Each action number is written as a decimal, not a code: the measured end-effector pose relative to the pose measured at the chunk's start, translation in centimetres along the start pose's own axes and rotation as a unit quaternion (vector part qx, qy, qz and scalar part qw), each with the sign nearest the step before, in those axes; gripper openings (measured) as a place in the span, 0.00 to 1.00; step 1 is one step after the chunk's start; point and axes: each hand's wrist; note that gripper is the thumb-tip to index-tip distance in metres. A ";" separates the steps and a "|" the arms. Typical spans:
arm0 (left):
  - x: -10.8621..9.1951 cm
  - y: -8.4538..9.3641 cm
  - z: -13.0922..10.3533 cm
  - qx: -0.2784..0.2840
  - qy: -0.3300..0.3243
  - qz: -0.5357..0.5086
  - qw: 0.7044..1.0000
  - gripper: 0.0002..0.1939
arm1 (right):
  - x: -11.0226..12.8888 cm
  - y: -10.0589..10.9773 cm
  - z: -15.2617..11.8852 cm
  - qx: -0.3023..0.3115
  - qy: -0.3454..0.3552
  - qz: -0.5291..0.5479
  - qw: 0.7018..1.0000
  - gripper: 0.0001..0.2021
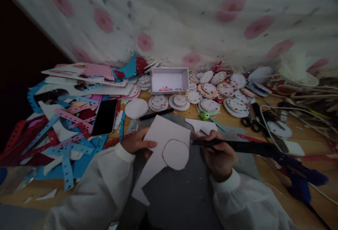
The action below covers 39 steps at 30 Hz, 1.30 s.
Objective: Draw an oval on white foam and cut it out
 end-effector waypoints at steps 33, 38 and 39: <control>0.5 -2.5 0.1 0.021 0.031 -0.146 0.989 0.28 | -3.1 -0.8 0.1 0.081 0.270 -0.467 0.838 0.12; 0.3 -2.8 0.0 0.018 0.045 -0.160 0.986 0.29 | -3.4 -0.4 0.0 0.073 0.200 -0.443 0.871 0.10; 0.3 -2.8 0.0 0.011 0.056 -0.162 0.985 0.29 | -3.6 -0.2 -0.1 0.080 0.174 -0.434 0.880 0.09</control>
Point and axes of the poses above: each hand's wrist, its own z-axis towards the middle knuckle, its own y-axis out of the back of the hand, x = y × z, and after that the axes turned 3 degrees about z, right-handed
